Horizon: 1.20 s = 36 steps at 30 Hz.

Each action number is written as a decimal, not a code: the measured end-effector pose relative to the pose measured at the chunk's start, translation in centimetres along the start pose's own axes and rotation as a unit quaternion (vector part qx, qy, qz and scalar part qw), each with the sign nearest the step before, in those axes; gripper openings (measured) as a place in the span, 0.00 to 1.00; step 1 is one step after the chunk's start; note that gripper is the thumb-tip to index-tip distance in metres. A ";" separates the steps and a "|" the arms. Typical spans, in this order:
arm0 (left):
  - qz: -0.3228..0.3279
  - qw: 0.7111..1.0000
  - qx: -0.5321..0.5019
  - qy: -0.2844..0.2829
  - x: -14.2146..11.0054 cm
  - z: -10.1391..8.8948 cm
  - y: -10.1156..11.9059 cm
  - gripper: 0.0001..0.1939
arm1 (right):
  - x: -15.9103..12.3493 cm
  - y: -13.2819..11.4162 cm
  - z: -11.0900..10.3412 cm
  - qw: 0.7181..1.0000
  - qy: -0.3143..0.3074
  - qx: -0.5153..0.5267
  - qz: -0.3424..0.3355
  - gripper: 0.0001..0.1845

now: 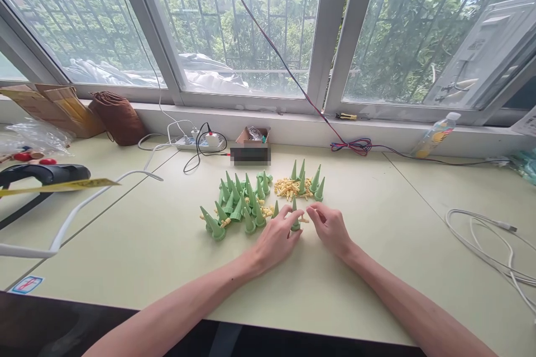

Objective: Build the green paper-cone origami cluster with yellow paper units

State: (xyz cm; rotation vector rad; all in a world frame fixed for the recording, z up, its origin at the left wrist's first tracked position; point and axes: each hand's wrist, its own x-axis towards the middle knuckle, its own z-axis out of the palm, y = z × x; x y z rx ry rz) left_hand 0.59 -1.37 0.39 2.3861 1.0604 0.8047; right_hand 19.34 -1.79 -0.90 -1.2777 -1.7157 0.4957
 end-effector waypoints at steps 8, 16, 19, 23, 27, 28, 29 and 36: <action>0.028 0.997 0.048 -0.051 -0.1 -0.1 0.4 0.20 | -0.2 -0.6 -0.1 0.999 0.028 0.010 -0.043 0.16; 0.070 0.994 0.063 -0.049 0.0 -0.3 0.8 0.11 | -0.4 -0.6 0.0 0.996 0.031 -0.002 -0.085 0.10; 0.082 0.993 0.068 -0.046 0.0 -0.4 0.8 0.09 | -0.5 -0.8 0.1 0.995 0.039 -0.002 -0.096 0.09; 0.105 0.990 0.086 -0.044 -0.1 -0.3 0.9 0.11 | -0.6 -0.8 0.0 0.991 0.053 -0.017 -0.119 0.07; 0.116 0.988 0.097 -0.019 -0.3 0.0 1.2 0.13 | -0.6 -0.5 0.0 0.987 0.083 -0.035 -0.136 0.06; 0.120 0.988 0.099 -0.007 -0.4 0.1 1.3 0.14 | -0.6 -0.4 0.0 0.985 0.098 -0.040 -0.136 0.06; 0.126 0.987 0.100 0.007 -0.4 0.1 1.4 0.15 | -0.6 -0.2 -0.1 0.982 0.117 -0.045 -0.139 0.06; 0.241 0.960 0.085 0.110 -0.3 0.4 1.8 0.08 | -0.1 1.0 -0.5 0.986 0.125 -0.059 -0.097 0.07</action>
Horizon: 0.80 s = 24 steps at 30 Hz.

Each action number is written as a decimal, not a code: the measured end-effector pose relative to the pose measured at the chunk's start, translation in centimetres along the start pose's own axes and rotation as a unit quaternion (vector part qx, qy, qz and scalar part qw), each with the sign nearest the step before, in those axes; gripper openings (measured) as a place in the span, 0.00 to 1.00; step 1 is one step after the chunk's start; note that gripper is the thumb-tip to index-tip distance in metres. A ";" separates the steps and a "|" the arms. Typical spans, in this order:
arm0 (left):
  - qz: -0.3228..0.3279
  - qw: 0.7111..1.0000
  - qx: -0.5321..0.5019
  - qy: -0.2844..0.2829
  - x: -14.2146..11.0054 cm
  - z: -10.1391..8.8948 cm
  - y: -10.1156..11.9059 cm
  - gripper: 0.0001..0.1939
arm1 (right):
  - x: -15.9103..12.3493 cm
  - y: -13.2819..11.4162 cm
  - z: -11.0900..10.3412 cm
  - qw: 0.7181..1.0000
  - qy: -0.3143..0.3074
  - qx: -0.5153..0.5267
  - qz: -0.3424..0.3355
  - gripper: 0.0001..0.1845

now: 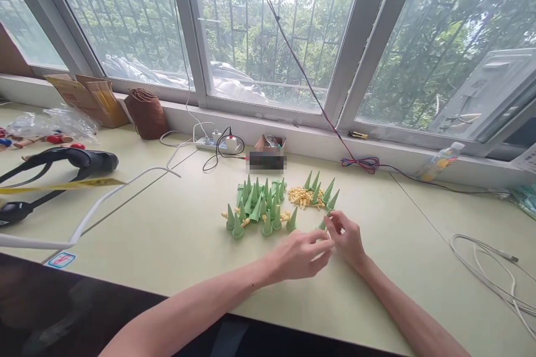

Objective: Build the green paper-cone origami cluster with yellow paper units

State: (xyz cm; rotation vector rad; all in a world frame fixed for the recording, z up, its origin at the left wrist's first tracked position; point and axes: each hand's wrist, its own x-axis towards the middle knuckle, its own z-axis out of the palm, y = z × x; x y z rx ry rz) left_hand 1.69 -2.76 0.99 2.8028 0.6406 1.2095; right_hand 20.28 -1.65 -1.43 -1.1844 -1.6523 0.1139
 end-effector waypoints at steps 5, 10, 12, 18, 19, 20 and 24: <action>0.121 0.993 0.008 -0.010 -0.1 0.7 0.3 0.11 | -0.2 0.9 0.4 0.997 -0.072 0.005 0.016 0.06; 0.154 0.988 0.027 -0.012 0.0 0.9 0.6 0.16 | -0.1 1.4 0.6 0.991 -0.133 -0.007 0.016 0.12; 0.154 0.987 0.039 -0.001 0.1 0.5 1.1 0.16 | 0.1 1.4 0.7 0.989 -0.145 -0.018 0.014 0.14; 0.098 0.993 0.062 -0.026 1.0 -5.3 2.6 0.16 | 0.3 1.1 0.7 0.985 -0.167 -0.030 0.021 0.14; 0.057 0.996 0.056 -0.026 1.4 -7.0 2.3 0.16 | 0.3 1.1 0.7 0.985 -0.170 -0.030 0.025 0.14; 0.013 0.999 0.039 -0.028 1.9 -8.9 1.9 0.14 | 0.3 1.0 0.7 0.984 -0.173 -0.029 0.030 0.14; -0.260 0.966 -0.012 -0.009 3.7 -16.0 -2.5 0.13 | 0.4 0.5 1.1 0.984 -0.166 -0.028 0.054 0.15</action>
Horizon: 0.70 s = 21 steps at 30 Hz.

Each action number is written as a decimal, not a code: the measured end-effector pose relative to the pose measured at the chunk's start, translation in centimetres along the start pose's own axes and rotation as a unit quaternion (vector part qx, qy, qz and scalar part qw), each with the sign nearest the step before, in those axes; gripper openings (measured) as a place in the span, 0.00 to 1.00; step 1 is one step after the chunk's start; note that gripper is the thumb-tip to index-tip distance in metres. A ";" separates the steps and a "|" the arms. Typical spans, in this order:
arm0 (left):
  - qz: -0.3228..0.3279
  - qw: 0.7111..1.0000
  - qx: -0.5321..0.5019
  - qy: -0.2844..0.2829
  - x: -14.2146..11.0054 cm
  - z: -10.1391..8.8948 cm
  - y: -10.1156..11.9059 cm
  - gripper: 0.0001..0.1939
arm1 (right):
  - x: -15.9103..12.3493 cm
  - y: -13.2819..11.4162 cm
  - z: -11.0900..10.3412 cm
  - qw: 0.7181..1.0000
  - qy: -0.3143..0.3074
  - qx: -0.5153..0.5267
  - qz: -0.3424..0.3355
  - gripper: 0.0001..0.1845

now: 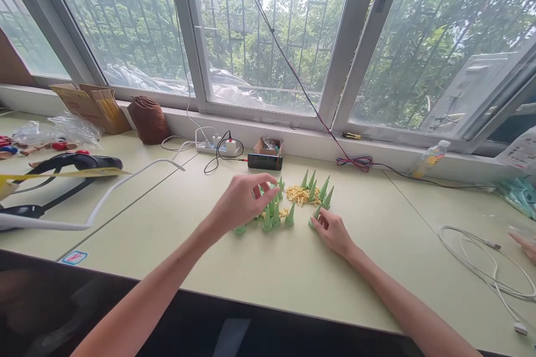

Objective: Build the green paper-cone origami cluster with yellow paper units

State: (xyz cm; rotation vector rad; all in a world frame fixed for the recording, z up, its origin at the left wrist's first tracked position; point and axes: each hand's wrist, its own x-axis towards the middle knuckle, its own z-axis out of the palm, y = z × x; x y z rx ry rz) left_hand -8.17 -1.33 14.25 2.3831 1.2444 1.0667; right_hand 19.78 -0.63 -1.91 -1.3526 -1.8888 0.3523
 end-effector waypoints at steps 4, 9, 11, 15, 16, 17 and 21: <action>-0.181 0.982 0.038 -0.028 2.8 -3.6 -5.3 0.15 | 0.9 -1.2 0.4 0.999 -0.026 0.021 0.034 0.14; -0.296 0.942 0.046 -0.150 3.0 -2.9 -10.4 0.24 | 2.6 -2.6 1.1 0.992 -0.083 0.064 0.066 0.13; -0.306 0.936 0.029 -0.173 2.7 -2.2 -11.3 0.26 | 2.9 -2.9 1.4 0.987 -0.109 0.092 0.076 0.18; -0.305 0.930 0.031 -0.202 2.4 -1.1 -12.3 0.27 | 2.7 -2.8 1.9 0.980 -0.135 0.123 0.076 0.25; -0.308 0.928 0.031 -0.208 2.4 -0.9 -12.4 0.27 | 2.6 -2.7 2.1 0.981 -0.129 0.121 0.074 0.26; -0.309 0.927 0.030 -0.211 2.4 -0.7 -12.6 0.29 | 2.3 -2.6 2.3 0.984 -0.115 0.117 0.072 0.28; -0.315 0.926 0.049 -0.202 2.6 -0.1 -13.1 0.45 | 1.4 -2.5 2.7 0.988 -0.094 0.102 0.061 0.30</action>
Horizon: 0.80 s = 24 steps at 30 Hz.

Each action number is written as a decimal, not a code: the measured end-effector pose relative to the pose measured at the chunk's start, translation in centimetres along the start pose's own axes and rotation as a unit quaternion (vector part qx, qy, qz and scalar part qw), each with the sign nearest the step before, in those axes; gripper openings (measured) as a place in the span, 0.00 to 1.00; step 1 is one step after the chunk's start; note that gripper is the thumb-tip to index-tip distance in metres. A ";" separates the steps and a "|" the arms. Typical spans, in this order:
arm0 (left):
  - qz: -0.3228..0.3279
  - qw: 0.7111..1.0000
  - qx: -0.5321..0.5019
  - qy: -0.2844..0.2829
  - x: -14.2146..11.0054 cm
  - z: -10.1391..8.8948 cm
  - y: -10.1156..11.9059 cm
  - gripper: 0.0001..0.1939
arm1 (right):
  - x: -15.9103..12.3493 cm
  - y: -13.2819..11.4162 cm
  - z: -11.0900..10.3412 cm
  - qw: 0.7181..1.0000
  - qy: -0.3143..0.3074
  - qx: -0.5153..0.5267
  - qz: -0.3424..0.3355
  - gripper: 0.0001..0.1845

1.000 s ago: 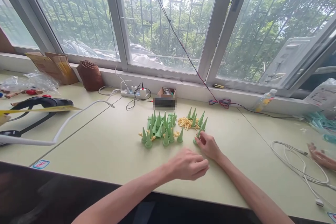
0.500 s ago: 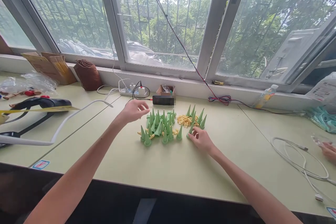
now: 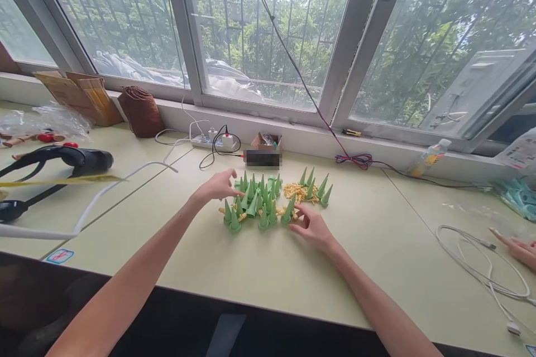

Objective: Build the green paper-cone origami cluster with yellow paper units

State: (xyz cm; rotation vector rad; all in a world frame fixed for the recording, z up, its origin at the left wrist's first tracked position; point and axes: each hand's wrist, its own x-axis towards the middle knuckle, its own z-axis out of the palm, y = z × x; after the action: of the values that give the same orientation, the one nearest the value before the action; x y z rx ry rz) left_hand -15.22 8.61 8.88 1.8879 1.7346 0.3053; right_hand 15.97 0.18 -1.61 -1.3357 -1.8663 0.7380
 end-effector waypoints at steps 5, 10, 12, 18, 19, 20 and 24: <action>-0.005 0.999 0.013 -0.033 1.0 1.0 -0.3 0.67 | -0.6 -0.4 0.1 1.000 0.007 -0.006 -0.006 0.29; -0.005 0.999 0.014 -0.039 2.4 2.5 -0.9 0.70 | -0.8 -0.4 0.2 1.000 0.006 -0.002 -0.006 0.29; -0.001 0.999 0.021 -0.025 2.8 3.0 -1.1 0.70 | -0.9 -0.3 0.3 1.000 0.006 0.001 -0.005 0.28; 0.002 1.000 0.029 -0.009 2.9 3.4 -0.8 0.69 | -1.0 -0.5 0.3 1.000 0.009 0.002 -0.015 0.26; 0.001 0.999 0.030 -0.010 2.9 3.3 -0.7 0.69 | -1.0 -0.5 0.3 1.000 0.010 0.002 -0.016 0.26; 0.001 0.999 0.032 -0.012 2.8 3.2 -0.6 0.68 | -1.0 -0.6 0.2 1.000 0.009 0.001 -0.017 0.26; 0.011 0.999 0.049 -0.007 3.3 3.2 -0.8 0.66 | -1.0 -0.6 0.2 1.000 0.009 -0.002 -0.015 0.26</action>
State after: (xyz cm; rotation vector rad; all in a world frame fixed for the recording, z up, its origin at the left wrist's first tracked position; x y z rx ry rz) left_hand -13.81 11.03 5.19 1.9755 1.7497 0.2186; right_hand 15.67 -1.00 -1.45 -1.3092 -1.8709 0.7056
